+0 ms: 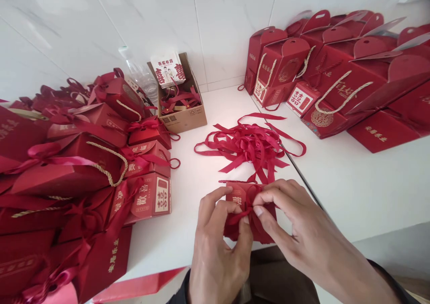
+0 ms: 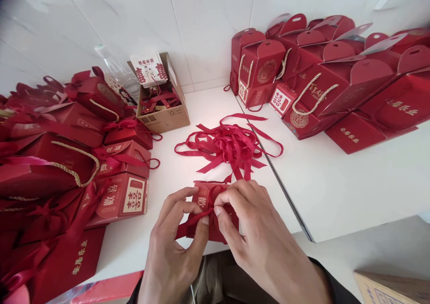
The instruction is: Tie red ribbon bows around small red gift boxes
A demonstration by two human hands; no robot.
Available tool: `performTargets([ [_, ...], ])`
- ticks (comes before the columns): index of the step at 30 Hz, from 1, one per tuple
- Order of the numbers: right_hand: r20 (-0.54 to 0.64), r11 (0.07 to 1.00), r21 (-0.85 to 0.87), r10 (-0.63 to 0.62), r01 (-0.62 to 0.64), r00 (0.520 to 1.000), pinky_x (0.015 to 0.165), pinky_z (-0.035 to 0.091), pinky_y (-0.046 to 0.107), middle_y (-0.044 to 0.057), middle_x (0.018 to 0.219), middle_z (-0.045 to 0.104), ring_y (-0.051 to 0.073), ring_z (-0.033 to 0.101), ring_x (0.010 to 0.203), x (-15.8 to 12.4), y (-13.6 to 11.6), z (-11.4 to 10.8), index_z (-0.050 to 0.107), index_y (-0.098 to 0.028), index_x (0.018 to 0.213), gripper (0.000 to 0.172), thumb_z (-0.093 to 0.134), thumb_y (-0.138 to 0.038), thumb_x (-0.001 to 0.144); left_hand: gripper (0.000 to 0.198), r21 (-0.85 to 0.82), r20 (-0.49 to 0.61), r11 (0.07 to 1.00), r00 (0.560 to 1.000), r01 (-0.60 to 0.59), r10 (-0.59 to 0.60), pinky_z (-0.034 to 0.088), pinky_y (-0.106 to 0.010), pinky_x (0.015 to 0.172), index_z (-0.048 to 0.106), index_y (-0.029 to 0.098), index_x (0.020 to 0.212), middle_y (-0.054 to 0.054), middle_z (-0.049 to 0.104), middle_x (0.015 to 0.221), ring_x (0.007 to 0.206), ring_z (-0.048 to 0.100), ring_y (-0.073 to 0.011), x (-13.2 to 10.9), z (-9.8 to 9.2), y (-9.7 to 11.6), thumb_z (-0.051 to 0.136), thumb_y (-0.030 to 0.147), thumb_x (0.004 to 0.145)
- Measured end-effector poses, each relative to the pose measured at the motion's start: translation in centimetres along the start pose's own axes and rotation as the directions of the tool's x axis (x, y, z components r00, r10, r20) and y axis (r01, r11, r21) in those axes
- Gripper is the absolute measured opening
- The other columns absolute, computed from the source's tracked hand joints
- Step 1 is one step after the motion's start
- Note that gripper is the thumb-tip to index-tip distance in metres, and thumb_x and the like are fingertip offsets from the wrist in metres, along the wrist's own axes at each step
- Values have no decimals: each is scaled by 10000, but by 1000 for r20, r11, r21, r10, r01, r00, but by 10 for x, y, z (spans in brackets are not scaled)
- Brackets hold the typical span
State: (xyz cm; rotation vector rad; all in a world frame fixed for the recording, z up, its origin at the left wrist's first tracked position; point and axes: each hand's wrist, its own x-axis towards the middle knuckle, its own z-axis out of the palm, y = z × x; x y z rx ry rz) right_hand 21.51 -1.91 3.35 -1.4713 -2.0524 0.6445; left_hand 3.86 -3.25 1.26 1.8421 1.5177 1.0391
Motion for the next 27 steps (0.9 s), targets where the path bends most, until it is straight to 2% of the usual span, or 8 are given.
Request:
performTargets([
  [6, -15, 1000, -9, -15, 15, 1000, 828, 519, 418, 39, 1047, 615, 242, 578, 992, 1, 0, 1, 574, -284, 1055, 41, 536, -268, 1054, 197, -19, 1, 1000, 1000, -4, 4, 624, -391, 873, 609, 260, 989, -77, 621, 1260, 1178, 639, -247, 0, 2, 2, 583, 86, 900],
  [11, -36, 992, -83, -94, 91, 995, 825, 498, 411, 33, 1029, 607, 223, 570, 953, -2, -4, 3, 524, -267, 1063, 87, 490, -188, 1067, 217, -25, -17, 999, 1000, 22, -23, 618, -387, 867, 611, 264, 980, -64, 624, 1237, 1173, 631, -240, -1, 4, 1, 578, 70, 889],
  [15, -22, 987, -22, -160, 160, 987, 881, 511, 372, 45, 1081, 611, 223, 584, 1061, -4, -3, -3, 543, -280, 1106, 89, 494, -214, 1071, 223, -75, -15, 996, 998, 54, -55, 610, -364, 850, 610, 269, 998, -59, 621, 1236, 1143, 646, -222, 0, 5, 2, 569, 70, 905],
  [19, -112, 1000, -12, 16, -18, 994, 959, 535, 421, 78, 1259, 603, 264, 586, 1192, 2, 6, -8, 530, -314, 1352, 290, 514, -383, 1072, 210, -58, -13, 998, 999, 39, -39, 575, -340, 884, 576, 267, 967, -41, 635, 1218, 1156, 637, -204, 1, 4, 3, 586, 68, 902],
  [20, -93, 999, 8, 50, -49, 994, 951, 545, 423, 72, 1253, 609, 264, 599, 1179, 4, 8, -8, 551, -326, 1329, 279, 527, -415, 1065, 209, -53, -15, 998, 999, 34, -35, 567, -326, 884, 568, 268, 966, -36, 640, 1204, 1145, 638, -194, 1, 3, 3, 591, 69, 904],
  [23, -42, 991, 87, 103, -100, 994, 914, 552, 400, 40, 1130, 636, 235, 639, 1074, 7, 11, -7, 622, -317, 1090, 127, 547, -414, 1054, 176, -22, -28, 1000, 1000, 3, -4, 543, -279, 862, 569, 270, 966, -17, 643, 1121, 1076, 636, -164, 1, -1, 1, 613, 104, 929],
  [25, -72, 986, 116, 129, -121, 989, 864, 550, 376, 34, 1067, 643, 222, 647, 1009, 6, 11, -8, 620, -299, 1000, 131, 546, -397, 1049, 139, 12, -35, 1000, 999, -19, 20, 523, -262, 848, 576, 269, 957, -5, 635, 1042, 1026, 625, -156, 0, -5, 0, 630, 141, 949],
  [27, -89, 977, 143, 171, -157, 981, 749, 544, 328, 31, 1034, 654, 213, 650, 951, 5, 12, -8, 620, -295, 978, 152, 555, -418, 1036, 112, 31, -34, 999, 999, -14, 15, 506, -254, 828, 575, 266, 935, 3, 623, 995, 982, 613, -154, 0, -9, -2, 635, 176, 965],
])
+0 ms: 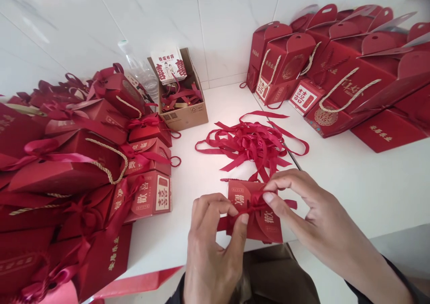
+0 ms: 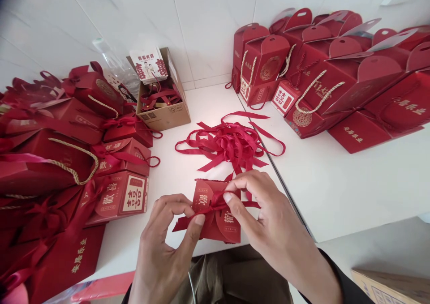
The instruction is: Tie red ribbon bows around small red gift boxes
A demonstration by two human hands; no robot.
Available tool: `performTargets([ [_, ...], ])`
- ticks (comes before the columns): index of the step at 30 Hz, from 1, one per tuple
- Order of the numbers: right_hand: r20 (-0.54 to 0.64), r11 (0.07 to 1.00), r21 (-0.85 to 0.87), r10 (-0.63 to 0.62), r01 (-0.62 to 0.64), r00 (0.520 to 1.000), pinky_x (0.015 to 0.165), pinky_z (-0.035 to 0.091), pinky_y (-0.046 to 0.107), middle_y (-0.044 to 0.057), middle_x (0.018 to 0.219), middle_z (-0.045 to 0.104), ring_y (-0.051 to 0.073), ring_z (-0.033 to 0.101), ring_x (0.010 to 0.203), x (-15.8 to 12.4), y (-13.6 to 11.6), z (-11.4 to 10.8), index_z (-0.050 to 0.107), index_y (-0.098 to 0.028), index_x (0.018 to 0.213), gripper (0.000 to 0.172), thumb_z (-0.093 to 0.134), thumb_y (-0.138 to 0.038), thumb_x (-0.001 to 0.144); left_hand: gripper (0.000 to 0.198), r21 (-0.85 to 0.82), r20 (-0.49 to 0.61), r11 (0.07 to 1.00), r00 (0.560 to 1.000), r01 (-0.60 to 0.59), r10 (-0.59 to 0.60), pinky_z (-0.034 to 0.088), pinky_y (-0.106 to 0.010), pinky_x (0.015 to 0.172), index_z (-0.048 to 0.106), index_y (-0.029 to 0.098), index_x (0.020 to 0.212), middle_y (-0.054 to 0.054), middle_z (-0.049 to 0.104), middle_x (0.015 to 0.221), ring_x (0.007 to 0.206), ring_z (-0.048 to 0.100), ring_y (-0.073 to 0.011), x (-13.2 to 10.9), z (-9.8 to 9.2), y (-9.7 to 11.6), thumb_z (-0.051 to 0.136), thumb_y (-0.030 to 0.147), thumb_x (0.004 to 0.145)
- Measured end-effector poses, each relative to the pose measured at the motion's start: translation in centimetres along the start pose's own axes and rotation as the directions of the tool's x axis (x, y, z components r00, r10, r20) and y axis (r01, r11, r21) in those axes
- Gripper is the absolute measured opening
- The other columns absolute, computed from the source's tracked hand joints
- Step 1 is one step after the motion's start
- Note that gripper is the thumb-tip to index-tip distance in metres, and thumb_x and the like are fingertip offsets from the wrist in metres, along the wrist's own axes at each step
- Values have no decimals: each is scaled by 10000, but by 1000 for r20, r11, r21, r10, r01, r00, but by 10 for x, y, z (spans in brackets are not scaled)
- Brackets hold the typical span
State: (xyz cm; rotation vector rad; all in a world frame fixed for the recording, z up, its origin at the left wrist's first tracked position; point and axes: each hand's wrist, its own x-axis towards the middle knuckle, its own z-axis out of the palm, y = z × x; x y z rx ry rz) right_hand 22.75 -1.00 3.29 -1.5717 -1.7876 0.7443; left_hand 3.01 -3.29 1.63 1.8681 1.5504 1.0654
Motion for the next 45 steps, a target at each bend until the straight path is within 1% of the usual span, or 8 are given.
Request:
performTargets([
  [8, 38, 988, 41, 148, -149, 988, 610, 490, 287, 13, 960, 692, 198, 646, 835, -5, 9, -2, 648, -295, 957, 220, 569, -492, 1015, 196, -105, 123, 985, 984, 140, -126, 462, -271, 757, 546, 249, 859, 13, 608, 926, 861, 581, -150, 4, -7, -4, 528, 294, 1048],
  [13, 87, 958, 251, 121, -139, 989, 885, 534, 356, 47, 1221, 703, 238, 665, 1090, -11, 4, -5, 654, -289, 936, 186, 628, -465, 988, 91, -111, 132, 988, 987, 103, -88, 479, -269, 764, 534, 261, 935, 17, 601, 939, 862, 572, -154, 4, -4, 1, 584, 266, 1011],
  [15, 175, 901, 380, 155, -211, 972, 841, 547, 343, 57, 1290, 692, 228, 680, 1051, -12, -3, -5, 651, -273, 894, 216, 662, -476, 967, 86, -97, 156, 993, 986, 74, -59, 488, -259, 756, 536, 266, 949, 21, 604, 940, 862, 568, -152, 3, -4, 3, 605, 230, 988],
  [20, 316, 790, 494, 227, -364, 921, 620, 494, 247, -30, 749, 645, 134, 582, 657, -5, -8, -2, 623, -265, 887, 227, 661, -473, 970, 105, -49, 136, 998, 990, 43, -36, 483, -250, 758, 545, 268, 948, 26, 616, 929, 878, 578, -148, 2, -5, 0, 587, 180, 988],
  [28, 304, 899, 310, 215, -310, 928, 575, 490, 236, -33, 756, 589, 145, 576, 677, -6, 15, -7, 623, -297, 1027, 255, 585, -548, 1007, 111, -52, 139, 972, 965, 229, -220, 462, -296, 716, 555, 255, 897, 17, 603, 852, 791, 582, -166, -2, -6, -7, 590, 297, 994],
  [33, 104, 980, 123, 145, -157, 984, 650, 564, 261, -48, 761, 554, 165, 648, 720, -18, 17, -12, 513, -368, 1339, 384, 589, -541, 1005, 242, -154, 140, 926, 936, 344, -324, 493, -323, 825, 587, 290, 1146, 10, 643, 928, 896, 617, -191, -8, -12, -8, 668, 384, 938],
  [37, -2, 999, 23, 36, -35, 999, 539, 547, 220, -29, 822, 551, 152, 614, 671, -25, 13, -8, 539, -351, 1260, 316, 643, -471, 987, 105, -178, 195, 938, 945, 297, -262, 493, -273, 781, 617, 290, 1043, 21, 621, 879, 861, 611, -162, -7, -19, -12, 612, 381, 990],
  [45, 60, 997, -3, -82, 82, 995, 691, 558, 255, 2, 974, 646, 147, 657, 792, -20, 13, -1, 599, -294, 998, 92, 550, -346, 1056, 161, -204, 229, 926, 935, 318, -271, 476, -282, 766, 600, 264, 965, 8, 630, 891, 852, 580, -169, 0, -14, -4, 570, 415, 1013],
])
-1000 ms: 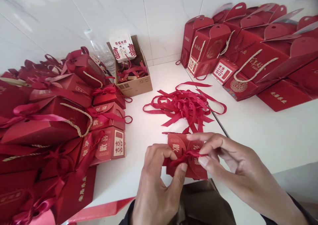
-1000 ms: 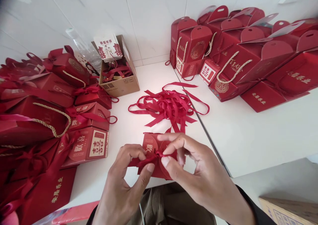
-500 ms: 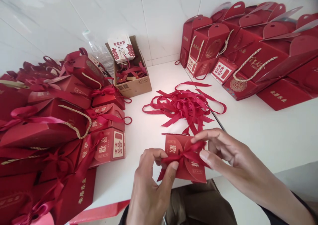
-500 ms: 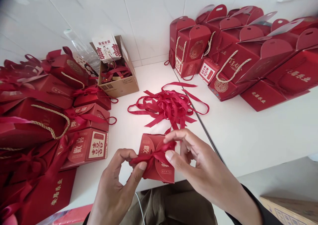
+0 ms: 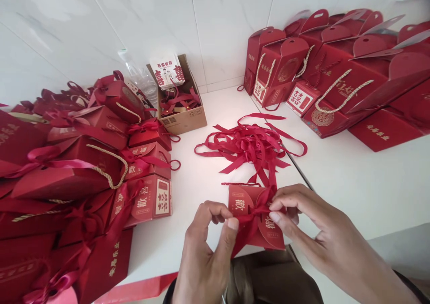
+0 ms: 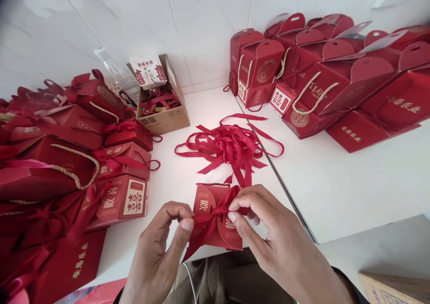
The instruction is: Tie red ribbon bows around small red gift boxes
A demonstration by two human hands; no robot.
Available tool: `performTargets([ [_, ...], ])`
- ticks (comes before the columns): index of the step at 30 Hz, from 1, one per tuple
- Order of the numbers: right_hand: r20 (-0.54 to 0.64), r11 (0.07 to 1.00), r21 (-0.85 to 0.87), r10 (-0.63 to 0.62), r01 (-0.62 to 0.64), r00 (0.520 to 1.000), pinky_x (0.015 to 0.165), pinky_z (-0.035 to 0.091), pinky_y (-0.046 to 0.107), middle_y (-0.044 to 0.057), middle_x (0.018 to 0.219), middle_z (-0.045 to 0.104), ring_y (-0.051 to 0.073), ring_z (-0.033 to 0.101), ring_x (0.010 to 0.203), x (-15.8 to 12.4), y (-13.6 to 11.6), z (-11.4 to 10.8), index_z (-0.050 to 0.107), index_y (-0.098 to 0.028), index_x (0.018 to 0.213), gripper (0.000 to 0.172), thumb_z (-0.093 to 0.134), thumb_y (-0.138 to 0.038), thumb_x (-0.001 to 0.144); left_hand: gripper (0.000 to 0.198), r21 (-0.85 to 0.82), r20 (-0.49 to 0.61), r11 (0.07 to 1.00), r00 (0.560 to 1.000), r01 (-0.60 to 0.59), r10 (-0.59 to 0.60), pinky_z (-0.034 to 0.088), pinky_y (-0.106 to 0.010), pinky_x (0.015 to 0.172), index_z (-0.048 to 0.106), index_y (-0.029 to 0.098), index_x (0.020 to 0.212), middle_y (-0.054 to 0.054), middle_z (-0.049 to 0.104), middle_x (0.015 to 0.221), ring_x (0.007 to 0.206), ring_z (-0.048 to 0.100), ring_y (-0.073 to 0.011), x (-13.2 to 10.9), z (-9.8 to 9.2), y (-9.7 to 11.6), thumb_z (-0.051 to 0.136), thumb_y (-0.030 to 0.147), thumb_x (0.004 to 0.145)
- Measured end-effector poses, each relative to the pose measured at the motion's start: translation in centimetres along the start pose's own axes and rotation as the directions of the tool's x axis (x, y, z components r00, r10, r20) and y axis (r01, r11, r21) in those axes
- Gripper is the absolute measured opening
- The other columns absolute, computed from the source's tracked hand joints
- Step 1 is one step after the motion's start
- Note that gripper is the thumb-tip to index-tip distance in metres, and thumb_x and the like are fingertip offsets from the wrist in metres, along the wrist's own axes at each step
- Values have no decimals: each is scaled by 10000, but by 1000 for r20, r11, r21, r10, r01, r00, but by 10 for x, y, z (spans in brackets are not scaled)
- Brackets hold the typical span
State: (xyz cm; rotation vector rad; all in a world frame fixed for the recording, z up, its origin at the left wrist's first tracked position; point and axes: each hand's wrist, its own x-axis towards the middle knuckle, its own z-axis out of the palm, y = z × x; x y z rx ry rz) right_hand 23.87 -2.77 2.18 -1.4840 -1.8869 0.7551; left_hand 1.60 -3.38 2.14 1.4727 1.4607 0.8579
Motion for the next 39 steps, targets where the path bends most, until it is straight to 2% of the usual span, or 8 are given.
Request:
performTargets([
  [4, 9, 999, -10, 34, -34, 999, 663, 553, 257, 4, 970, 670, 157, 668, 795, -3, 0, -2, 596, -292, 1018, 94, 544, -361, 1056, 280, 47, 5, 995, 996, -91, 91, 483, -301, 887, 599, 313, 1196, 3, 650, 1026, 962, 588, -178, -3, 3, 2, 650, 233, 932],
  [7, 9, 998, -21, 55, -55, 998, 676, 563, 268, 11, 970, 690, 170, 684, 808, -4, -1, -2, 602, -290, 1018, 106, 542, -369, 1055, 216, 43, -20, 993, 994, -110, 111, 492, -287, 814, 633, 300, 1134, 10, 628, 916, 865, 583, -166, -2, 2, 0, 592, 186, 956],
  [15, -25, 996, -31, 80, -81, 996, 528, 521, 222, 9, 950, 693, 163, 691, 778, -5, 1, -1, 586, -297, 1009, 106, 533, -378, 1053, 103, -49, -43, 996, 996, 72, -74, 496, -301, 756, 638, 252, 951, -2, 631, 851, 820, 574, -179, 1, 6, -1, 581, 326, 993],
  [20, -49, 995, -51, 82, -85, 995, 602, 546, 238, 11, 997, 699, 164, 696, 822, -7, 2, 0, 584, -299, 1024, 105, 534, -385, 1055, 80, 62, -43, 998, 999, 3, 0, 463, -285, 752, 657, 274, 1031, 10, 654, 902, 829, 554, -167, 3, 8, 5, 622, 312, 969],
  [23, -89, 994, -66, 78, -84, 993, 649, 559, 251, 18, 1005, 702, 168, 691, 833, -8, 1, 1, 589, -293, 1021, 121, 529, -392, 1057, 72, 70, -52, 997, 998, -24, 27, 449, -275, 714, 615, 253, 913, 18, 614, 838, 782, 529, -158, 4, 11, 6, 576, 256, 974],
  [28, -153, 986, -110, 104, -122, 983, 517, 518, 220, 39, 1017, 708, 171, 672, 798, -10, -1, 3, 592, -289, 1010, 128, 530, -394, 1050, 119, 61, -77, 998, 996, -35, 39, 456, -259, 658, 559, 239, 840, 12, 573, 779, 741, 515, -160, 3, 19, 8, 570, 227, 958],
  [33, -172, 985, -125, 93, -116, 981, 509, 515, 220, 39, 1061, 712, 173, 679, 819, -12, -1, 6, 586, -297, 1035, 103, 525, -379, 1051, 72, 96, -131, 988, 982, -123, 135, 478, -266, 705, 614, 251, 950, 1, 614, 833, 776, 540, -168, 2, 22, 11, 582, 187, 940],
  [39, -218, 980, -159, 84, -120, 972, 629, 534, 312, 49, 1084, 706, 220, 672, 872, -11, 2, 7, 574, -298, 1065, 99, 519, -378, 1046, 143, -78, 51, 997, 999, -13, 17, 488, -296, 735, 662, 232, 899, -21, 616, 839, 791, 568, -176, 2, 13, 9, 610, 334, 985],
])
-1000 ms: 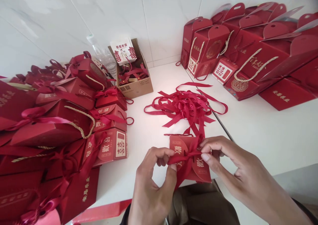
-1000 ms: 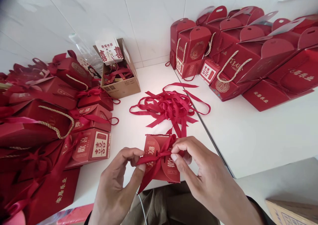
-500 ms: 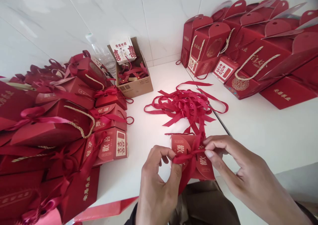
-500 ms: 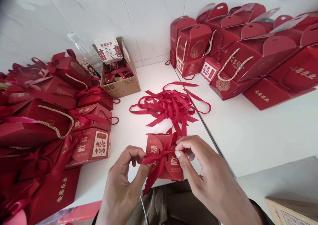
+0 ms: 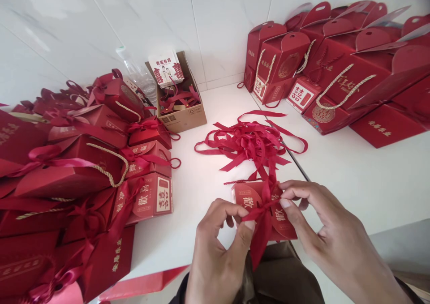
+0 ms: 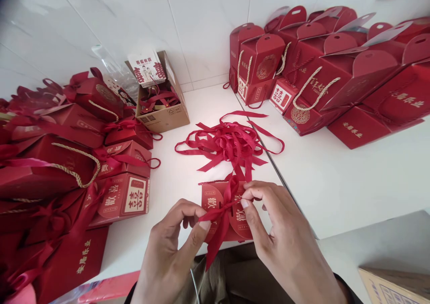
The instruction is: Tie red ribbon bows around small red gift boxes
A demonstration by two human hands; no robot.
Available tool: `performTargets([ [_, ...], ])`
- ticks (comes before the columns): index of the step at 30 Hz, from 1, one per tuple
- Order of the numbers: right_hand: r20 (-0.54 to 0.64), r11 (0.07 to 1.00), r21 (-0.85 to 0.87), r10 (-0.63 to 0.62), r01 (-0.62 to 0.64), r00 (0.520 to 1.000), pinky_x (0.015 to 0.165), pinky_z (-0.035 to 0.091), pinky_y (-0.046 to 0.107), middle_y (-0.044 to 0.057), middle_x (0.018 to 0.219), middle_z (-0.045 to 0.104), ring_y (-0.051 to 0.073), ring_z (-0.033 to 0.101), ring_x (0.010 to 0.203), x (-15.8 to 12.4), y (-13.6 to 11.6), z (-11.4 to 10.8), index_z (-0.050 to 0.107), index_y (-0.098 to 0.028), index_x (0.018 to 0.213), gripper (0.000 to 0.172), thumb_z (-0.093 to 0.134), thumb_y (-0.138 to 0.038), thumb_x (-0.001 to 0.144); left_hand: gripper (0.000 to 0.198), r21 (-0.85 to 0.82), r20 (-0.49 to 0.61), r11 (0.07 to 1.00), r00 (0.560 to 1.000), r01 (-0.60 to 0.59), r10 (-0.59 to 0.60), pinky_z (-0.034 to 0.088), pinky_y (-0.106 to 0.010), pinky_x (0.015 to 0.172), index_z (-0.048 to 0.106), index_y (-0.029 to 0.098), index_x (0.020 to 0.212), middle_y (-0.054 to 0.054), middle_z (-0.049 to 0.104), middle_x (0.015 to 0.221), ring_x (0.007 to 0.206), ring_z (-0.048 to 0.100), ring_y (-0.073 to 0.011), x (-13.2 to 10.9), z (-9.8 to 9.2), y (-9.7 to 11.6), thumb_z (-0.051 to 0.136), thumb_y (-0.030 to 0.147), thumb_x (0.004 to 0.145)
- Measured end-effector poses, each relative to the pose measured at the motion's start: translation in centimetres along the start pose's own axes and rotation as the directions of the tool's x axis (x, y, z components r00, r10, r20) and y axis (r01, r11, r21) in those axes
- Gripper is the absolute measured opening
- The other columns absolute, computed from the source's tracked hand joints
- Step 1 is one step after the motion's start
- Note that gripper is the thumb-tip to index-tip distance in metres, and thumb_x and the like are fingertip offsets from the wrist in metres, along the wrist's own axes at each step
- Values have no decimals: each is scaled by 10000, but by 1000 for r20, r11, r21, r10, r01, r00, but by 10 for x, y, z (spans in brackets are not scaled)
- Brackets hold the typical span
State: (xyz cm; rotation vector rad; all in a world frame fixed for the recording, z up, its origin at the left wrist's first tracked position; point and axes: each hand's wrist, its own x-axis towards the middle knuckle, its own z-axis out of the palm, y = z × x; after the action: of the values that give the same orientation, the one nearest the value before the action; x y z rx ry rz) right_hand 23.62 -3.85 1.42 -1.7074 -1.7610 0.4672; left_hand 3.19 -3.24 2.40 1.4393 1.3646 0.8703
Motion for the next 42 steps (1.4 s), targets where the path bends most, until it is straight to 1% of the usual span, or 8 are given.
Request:
performTargets([
  [4, 4, 1000, -12, -15, 15, 1000, 768, 535, 381, 52, 1099, 692, 242, 645, 934, -1, 0, 0, 564, -299, 1056, 78, 521, -364, 1048, 206, -119, 71, 988, 994, 96, -88, 496, -312, 762, 672, 229, 918, -31, 609, 851, 805, 564, -182, 0, -2, 1, 599, 406, 995],
  [12, -2, 1000, 21, 22, -21, 1000, 809, 539, 400, 60, 1129, 696, 259, 676, 1018, 0, 0, 1, 591, -294, 1045, 119, 519, -390, 1046, 105, -30, -100, 999, 995, 21, -24, 513, -273, 713, 646, 254, 1014, -9, 664, 881, 784, 592, -167, 2, 7, 1, 670, 243, 913],
  [17, -30, 998, 18, 68, -68, 997, 564, 515, 288, 51, 1087, 713, 223, 685, 925, 1, 1, 1, 602, -295, 1046, 119, 545, -399, 1033, 107, 24, -134, 1000, 991, -16, 19, 492, -277, 705, 690, 249, 1014, -19, 694, 898, 783, 579, -169, 4, 8, 1, 613, 225, 945],
  [23, 26, 999, 42, 32, -33, 999, 580, 529, 253, 47, 1176, 672, 211, 664, 1036, 7, 5, -4, 611, -312, 1090, 113, 554, -389, 1029, 90, 18, -218, 1000, 976, 0, 4, 443, -266, 676, 662, 247, 870, 18, 602, 761, 718, 505, -159, 4, 15, 6, 609, 175, 884],
  [28, 111, 990, 127, 39, -53, 993, 874, 558, 345, 40, 1325, 623, 239, 623, 1222, 26, -3, -2, 608, -358, 1279, 285, 550, -502, 1040, 110, -40, -262, 999, 965, -36, 24, 434, -252, 668, 655, 244, 848, 25, 546, 729, 702, 476, -148, 2, 19, 8, 605, 153, 884],
  [36, 151, 963, 265, 7, -48, 988, 816, 539, 302, 9, 1163, 657, 200, 649, 1078, 30, -11, 0, 613, -311, 1003, 93, 588, -397, 1028, 106, -166, -271, 985, 959, 42, -87, 467, -248, 693, 636, 239, 905, 11, 587, 809, 735, 546, -146, 1, 20, 1, 569, 156, 904],
  [39, 66, 976, 215, -56, 41, 996, 893, 527, 334, 19, 1148, 650, 199, 642, 1037, 23, -13, -1, 582, -311, 1141, 130, 606, -311, 1013, 111, -199, -282, 979, 954, 42, -98, 476, -239, 700, 643, 233, 954, -5, 625, 854, 757, 574, -146, 1, 20, 2, 551, 175, 933],
  [42, 19, 951, 108, -293, 290, 956, 943, 504, 373, 50, 1182, 597, 228, 593, 1103, 18, -18, -1, 591, -297, 1202, 251, 613, -180, 981, 117, -218, -258, 975, 961, 42, -99, 497, -231, 743, 668, 231, 996, -12, 650, 906, 795, 606, -139, 2, 20, 4, 559, 213, 960],
])
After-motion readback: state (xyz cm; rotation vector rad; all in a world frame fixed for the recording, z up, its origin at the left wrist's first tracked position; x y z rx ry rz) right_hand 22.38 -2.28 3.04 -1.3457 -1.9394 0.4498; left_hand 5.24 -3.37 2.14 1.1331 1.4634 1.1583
